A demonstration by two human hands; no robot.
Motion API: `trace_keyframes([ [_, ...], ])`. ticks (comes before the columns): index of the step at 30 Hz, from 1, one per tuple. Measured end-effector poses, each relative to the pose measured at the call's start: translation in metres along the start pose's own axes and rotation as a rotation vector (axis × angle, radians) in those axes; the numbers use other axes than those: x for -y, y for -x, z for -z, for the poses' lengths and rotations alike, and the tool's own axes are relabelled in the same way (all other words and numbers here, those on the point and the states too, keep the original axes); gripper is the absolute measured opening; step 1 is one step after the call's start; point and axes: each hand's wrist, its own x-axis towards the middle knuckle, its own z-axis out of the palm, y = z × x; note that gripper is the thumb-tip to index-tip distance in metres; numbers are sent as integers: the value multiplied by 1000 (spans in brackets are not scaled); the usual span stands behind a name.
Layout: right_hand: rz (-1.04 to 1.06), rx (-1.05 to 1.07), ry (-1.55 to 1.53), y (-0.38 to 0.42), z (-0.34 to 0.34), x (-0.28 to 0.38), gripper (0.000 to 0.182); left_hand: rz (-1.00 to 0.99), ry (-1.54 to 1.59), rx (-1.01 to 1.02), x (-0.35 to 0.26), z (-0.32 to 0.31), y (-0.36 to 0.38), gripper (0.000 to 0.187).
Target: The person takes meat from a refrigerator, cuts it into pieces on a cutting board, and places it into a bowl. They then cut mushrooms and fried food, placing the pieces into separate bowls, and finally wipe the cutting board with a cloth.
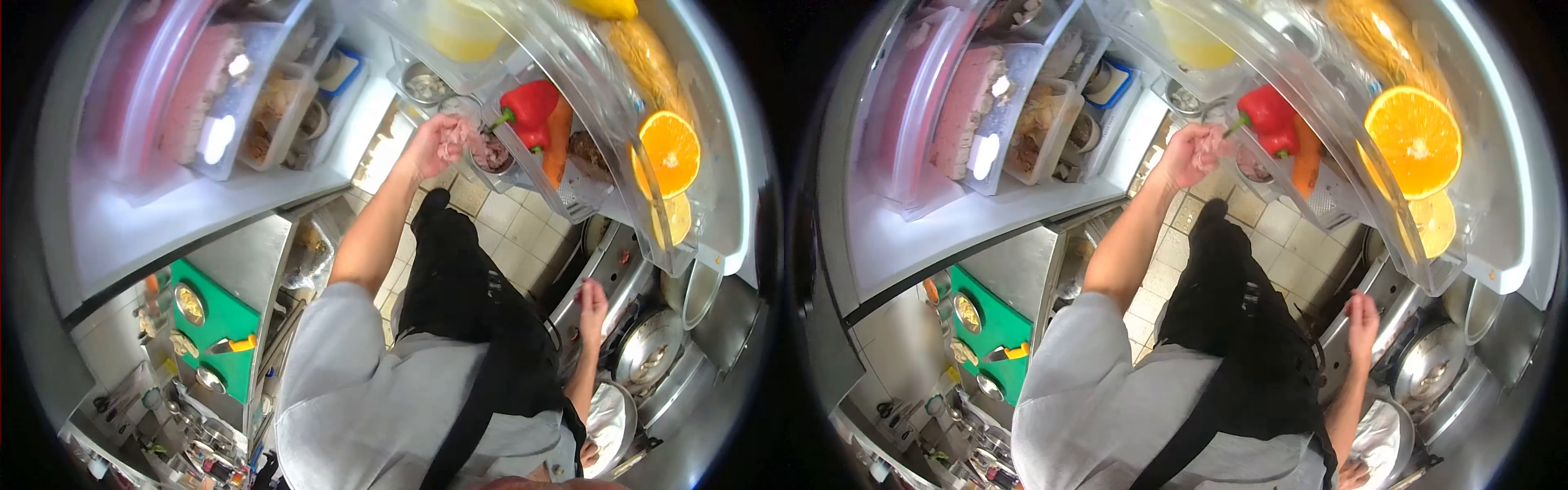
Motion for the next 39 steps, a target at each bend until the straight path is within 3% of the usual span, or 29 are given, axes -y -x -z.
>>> trace_keyframes([
  [3, 132, -128, -46, -54, 12, 60, 39, -58, 28, 48, -10, -10, 28, 24],
  [5, 199, -162, -267, -92, 20, 77, 35, -82, -113, -6, -16, -19, 42, 28],
  [7, 174, -443, -430, -126, 17, 98, 30, -102, -192, 1, -22, -37, 49, 29],
  [8, 178, -458, -428, -138, 19, 94, 30, -123, -289, -64, -24, -46, 51, 26],
  [10, 217, -438, -719, -162, 26, 69, 32, -143, -386, -136, -23, -53, 47, 20],
  [13, 174, -354, -667, -169, 20, 62, 36, -165, -405, -156, -17, -55, 47, 22],
  [15, 283, -314, -705, -158, 3, 61, 37, -145, -419, -146, -12, -52, 53, 22],
  [17, 183, -304, -576, -144, -10, 71, 38, -127, -435, -128, -9, -55, 49, 23],
  [21, 207, -269, -560, -137, -30, 71, 32, -181, -618, -148, 12, -61, 27, 23],
  [24, -29, -18, -437, -114, -48, 90, 23, -178, -627, -186, 18, -67, 36, 23],
  [25, -56, 122, -308, -111, -50, 80, 33, -175, -554, -166, 18, -73, 42, 23],
  [27, -110, 331, -197, -89, -76, 84, 37, -140, -473, -168, 25, -75, 54, 21],
  [30, -40, 560, -175, -78, -120, 96, 43, -62, -328, -191, 47, -95, 78, 21],
  [32, 41, 627, -371, -68, -145, 137, 46, -30, -273, -203, 63, -104, 88, 21],
  [37, 230, 803, -309, -62, -179, 170, 38, -54, -257, -112, 97, -104, 115, 23],
  [39, 280, 870, -221, -58, -185, 163, 33, -106, -256, -283, 102, -109, 127, 24],
])
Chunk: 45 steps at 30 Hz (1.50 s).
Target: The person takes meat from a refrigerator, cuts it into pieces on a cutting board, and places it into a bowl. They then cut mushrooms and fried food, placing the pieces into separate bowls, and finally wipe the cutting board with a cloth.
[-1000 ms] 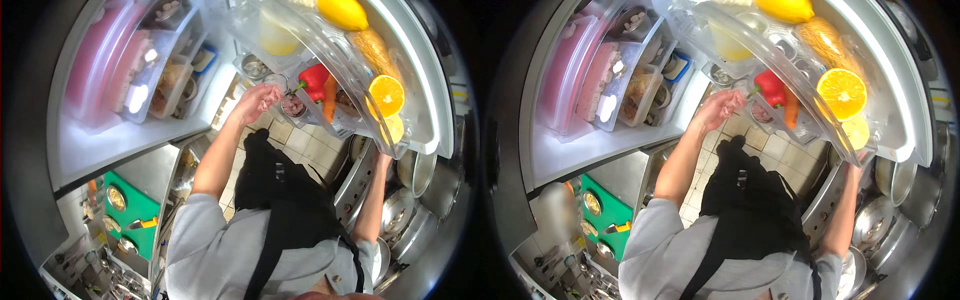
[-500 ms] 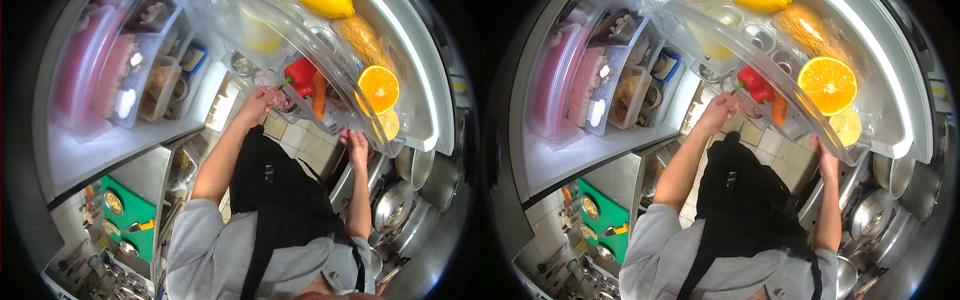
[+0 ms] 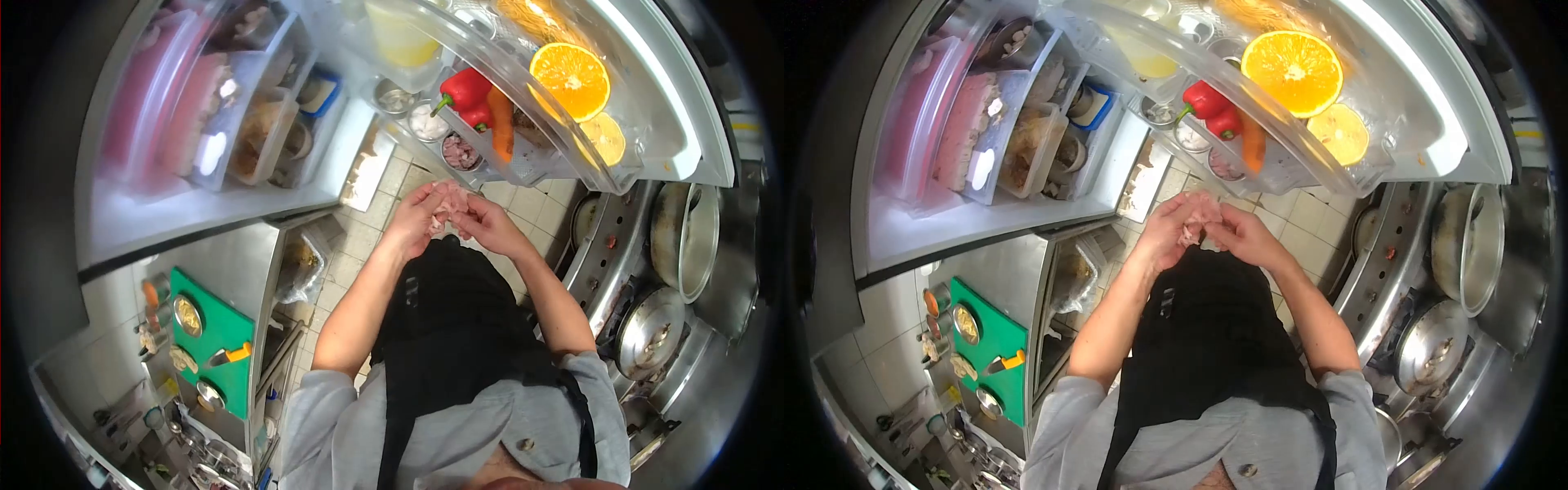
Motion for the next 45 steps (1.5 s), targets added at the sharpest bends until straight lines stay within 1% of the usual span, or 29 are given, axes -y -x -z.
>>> trace_keyframes([
  [2, -115, 7, 34, 3, -2, -7, 23, -47, 69, -23, 8, 14, 5, 25],
  [4, -119, -17, 20, 8, -16, -1, 20, -84, 140, -39, 9, 12, 15, 26],
  [6, -121, -63, 2, 13, -24, -5, 20, -37, 238, -145, 8, 4, 25, 25],
  [7, -32, -48, 91, 11, -26, -14, 20, -35, 232, -137, 9, 6, 27, 25],
  [8, 55, -34, 184, 11, -26, -20, 21, -40, 243, -69, 11, 10, 27, 23],
  [10, 43, -34, 192, 13, -30, -6, 21, -45, 262, 10, 11, 18, 27, 21],
  [12, 31, -23, 196, 11, -33, 12, 22, -77, 345, 107, 3, 26, 29, 13],
  [13, -17, 26, 185, 10, -34, 22, 23, -80, 348, 108, -3, 28, 31, 13],
  [15, -65, 76, 175, 5, -37, 28, 24, -92, 417, -50, -16, 34, 34, 11],
  [16, 12, 111, 291, 5, -37, 26, 26, -146, 546, -29, -29, 50, 34, 13],
  [17, 86, 145, 405, 6, -39, 23, 27, -233, 516, -121, -42, 68, 36, 15],
  [18, 80, 140, 407, 9, -43, 21, 27, -318, 485, -212, -60, 78, 43, 17],
  [20, -102, 80, 353, 11, -44, 21, 28, -430, 434, -187, -80, 98, 61, 18],
  [22, -87, 34, 369, -5, -23, -18, 27, -424, 369, -348, -91, 109, 77, 18],
  [23, -76, -10, 378, -16, -13, -36, 27, -437, 329, -259, -85, 128, 82, 23],
  [24, -78, -10, 379, -28, -4, -42, 27, -437, 331, -259, -78, 134, 90, 23],
  [26, -30, -126, 487, -60, 17, -47, 25, -401, 394, -234, -66, 144, 105, 33],
  [27, -68, -139, 579, -76, 32, -52, 25, -400, 430, -113, -51, 167, 108, 44],
  [28, -105, -147, 670, -91, 47, -58, 28, -406, 432, -118, -54, 160, 109, 44],
  [30, 26, -201, 771, -114, 70, -77, 37, -356, 553, -197, -52, 136, 124, 50],
  [32, 44, -110, 441, -122, 61, -48, 49, -424, 555, -62, -42, 153, 120, 59],
  [34, 145, -210, 744, -118, 61, -45, 59, -430, 541, -58, -46, 149, 118, 59],
  [36, 81, -246, 724, -102, 74, -67, 69, -420, 563, -33, -53, 141, 117, 59],
  [38, -260, -209, 461, -70, 65, -56, 72, -416, 561, -54, -59, 130, 125, 58],
  [40, -324, -186, 319, -27, 80, -92, 68, -435, 567, -85, -54, 129, 126, 56],
  [42, -340, -312, 353, 21, 105, -133, 62, -457, 564, 40, -32, 149, 134, 50],
  [43, -382, -485, 152, 44, 99, -121, 61, -468, 570, -65, -21, 151, 144, 46],
  [44, -340, -621, 79, 62, 107, -120, 58, -472, 588, -174, -7, 151, 153, 45],
  [45, -310, -684, 52, 75, 142, -126, 55, -506, 574, -267, 5, 149, 165, 41],
])
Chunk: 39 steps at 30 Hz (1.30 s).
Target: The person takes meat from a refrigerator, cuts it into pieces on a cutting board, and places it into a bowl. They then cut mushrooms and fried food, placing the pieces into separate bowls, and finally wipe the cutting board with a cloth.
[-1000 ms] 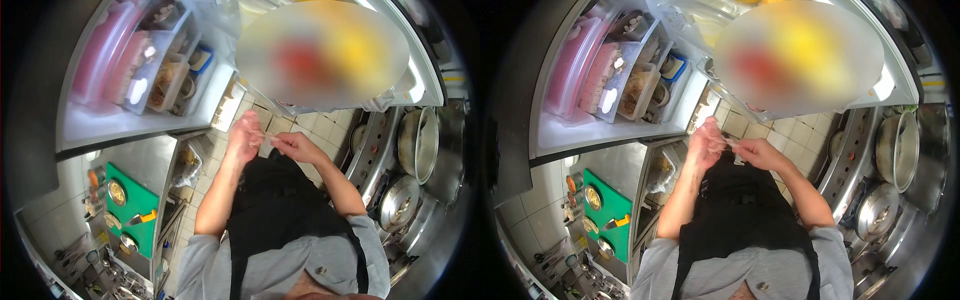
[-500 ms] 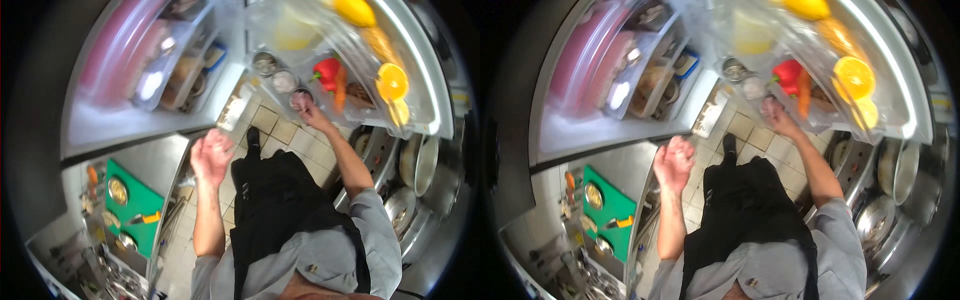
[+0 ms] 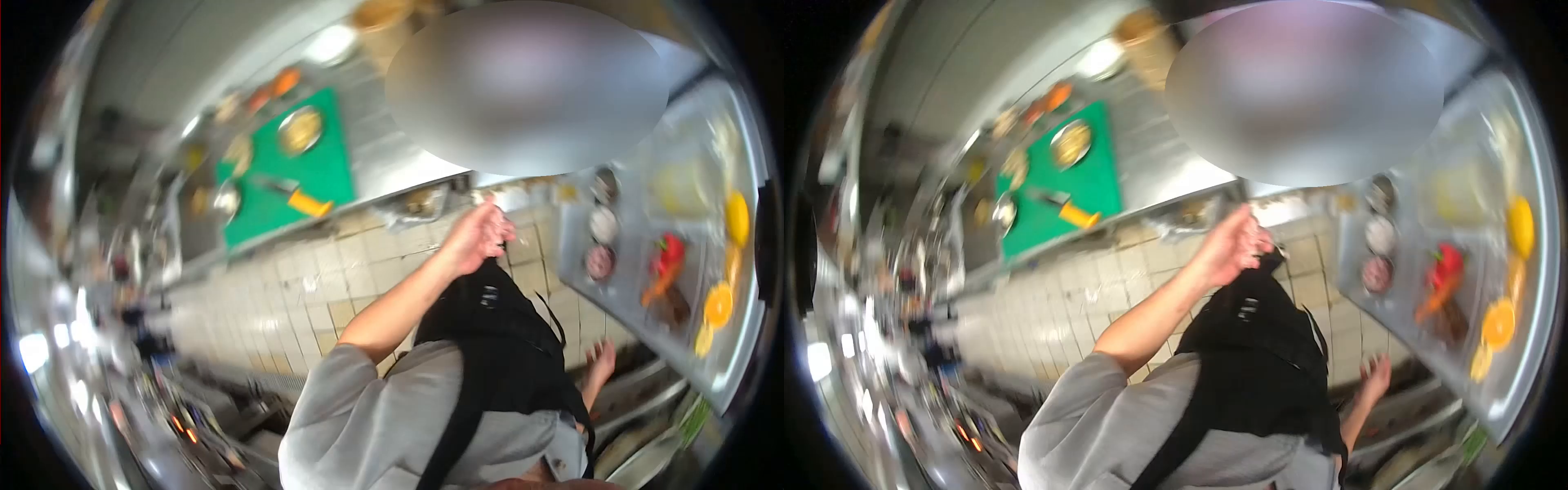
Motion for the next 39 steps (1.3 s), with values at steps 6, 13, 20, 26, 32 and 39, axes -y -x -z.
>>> trace_keyframes([
  [6, 403, -160, -603, -64, 124, 87, 66, -205, -33, -178, 38, 60, 131, 31],
  [13, 628, 480, -654, -166, 110, 112, 43, -387, 92, -516, 68, 145, 286, 35],
  [20, 517, 276, -393, 45, 32, 133, 60, -477, 130, -598, 32, 221, 333, 23],
  [26, 262, 507, -97, 137, -55, 33, 26, -582, 24, -511, -51, 281, 380, 25],
  [32, 558, 871, 672, 334, -361, 15, 25, -547, -63, -428, -134, 350, 408, 38],
  [39, 1400, 1166, 857, 461, -639, 84, 41, -497, -438, -374, -221, 408, 402, 42],
])
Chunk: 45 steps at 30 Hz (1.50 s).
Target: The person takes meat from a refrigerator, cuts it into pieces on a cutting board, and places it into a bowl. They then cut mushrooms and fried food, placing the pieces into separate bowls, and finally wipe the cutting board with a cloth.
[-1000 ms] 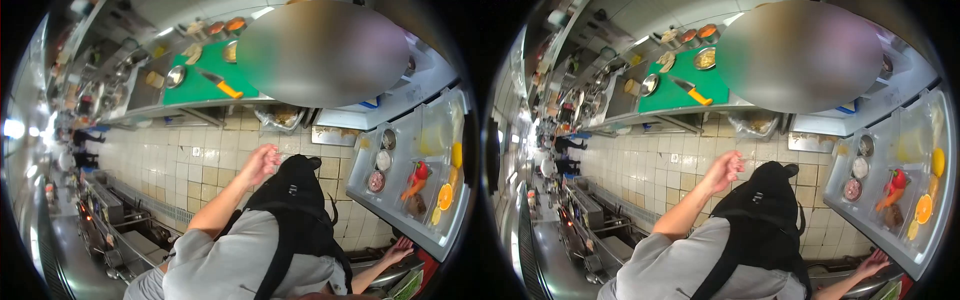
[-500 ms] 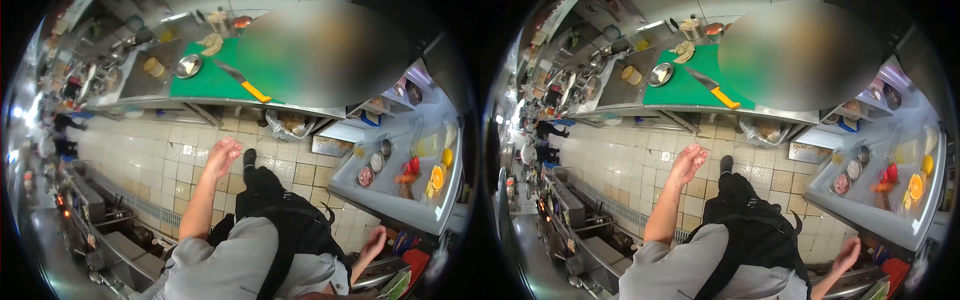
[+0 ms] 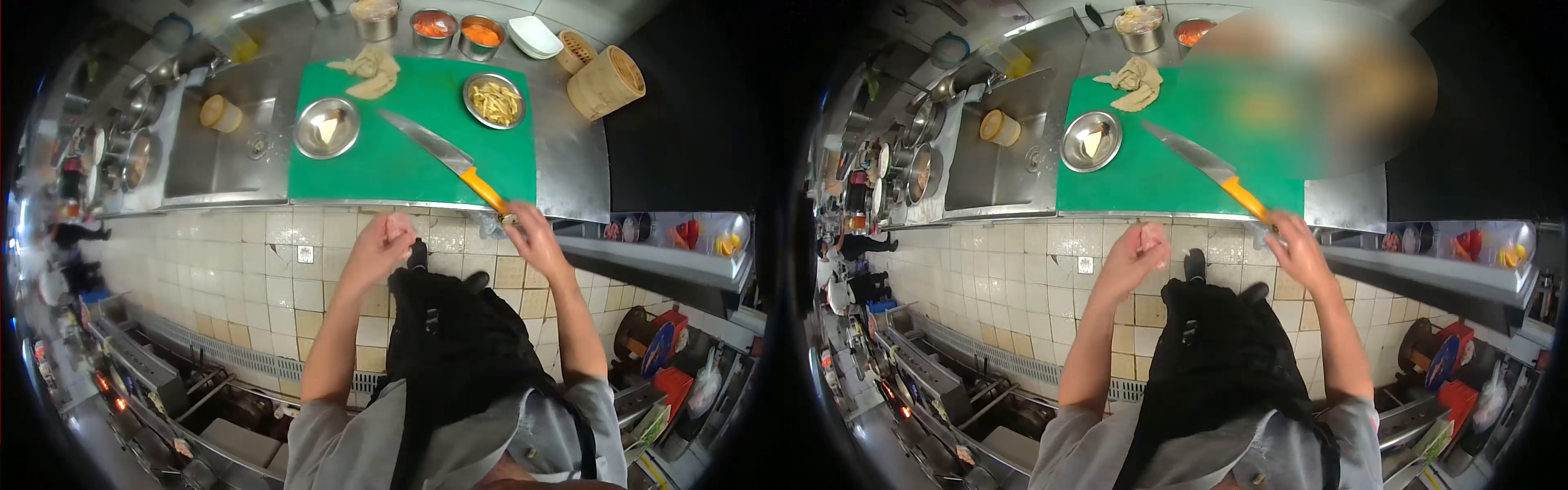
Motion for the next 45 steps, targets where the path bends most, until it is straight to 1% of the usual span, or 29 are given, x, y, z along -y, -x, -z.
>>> trace_keyframes([
  [2, -19, 40, 45, -47, -8, 21, 52, -53, -349, -54, -6, 14, -29, 43],
  [3, -20, 39, 47, -63, -16, 25, 52, -54, -349, -52, -18, 17, -40, 43],
  [5, 66, 118, 134, -83, -35, 25, 60, -230, -726, -101, -43, 17, -56, 43],
  [8, 81, 211, 277, -92, -48, 8, 61, -227, -789, -42, -42, 29, -97, 36],
  [9, 38, 149, 215, -90, -51, -2, 64, -227, -790, -42, -47, 30, -106, 36],
  [10, 38, 149, 217, -87, -49, -10, 64, -213, -849, 4, -53, 30, -116, 27],
  [11, -35, 166, 226, -81, -44, -18, 64, -203, -907, 51, -59, 28, -126, 19],
  [12, -111, 184, 236, -74, -37, -25, 64, -208, -904, 56, -69, 20, -133, 19],
  [14, -145, 192, 276, -59, -22, -30, 63, -71, -1086, 125, -94, 3, -146, 15],
  [15, -243, 185, 204, -50, -17, -31, 62, -76, -1084, 127, -89, 4, -157, 15],
  [16, -339, 177, 131, -39, -12, -33, 61, -335, -1119, 160, -77, 6, -169, 23],
  [17, -309, 145, 114, -25, -13, -44, 58, -596, -1142, 191, -65, 8, -179, 31],
  [18, -311, 144, 120, -18, -12, -48, 58, -600, -1137, 192, -57, 10, -184, 31],
  [20, -450, 240, 65, 2, -8, -53, 59, -907, -1495, -1, -43, 19, -186, 46],
  [21, -417, 211, -3, 7, -2, -48, 55, -901, -1494, 3, -41, 20, -180, 46],
  [23, -425, 195, -59, 14, 2, -46, 53, -626, -1070, -229, -40, 26, -163, 55],
  [24, -432, 182, -104, 15, 3, -42, 51, -617, -1083, -230, -38, 24, -161, 55],
  [26, -448, 209, -131, 11, 5, -33, 48, -111, -967, -246, -27, 16, -164, 56],
  [27, -454, 214, -156, 9, 4, -30, 48, -102, -972, -248, -17, 12, -169, 56],
  [29, -460, 223, -181, 1, 5, -22, 47, -339, -923, -247, -1, 6, -186, 55],
  [30, -465, 267, -173, -3, 5, -18, 48, -331, -924, -246, 0, 4, -190, 55],
  [32, -473, 320, -163, -3, 4, -22, 48, -513, -911, -264, 6, -2, -195, 50],
  [33, -439, 303, -149, -2, -1, -29, 49, -508, -911, -265, -2, -10, -190, 50],
  [35, -411, 295, -143, -1, -7, -33, 50, -690, -1017, -460, -24, -26, -172, 48],
  [36, -399, 302, -133, -2, -8, -35, 52, -680, -1018, -459, -19, -24, -172, 48],
  [38, -388, 313, -122, -3, -9, -36, 54, -584, -1209, -110, -12, -18, -177, 54],
  [42, -390, 300, -121, -4, -6, -24, 50, -468, -1166, -111, -14, -25, -177, 54],
  [44, -382, 286, -124, -12, -2, -15, 47, -528, -914, -344, -25, -32, -168, 44],
  [45, -405, 308, -143, -15, 0, -8, 44, -520, -916, -339, -17, -27, -170, 44],
])
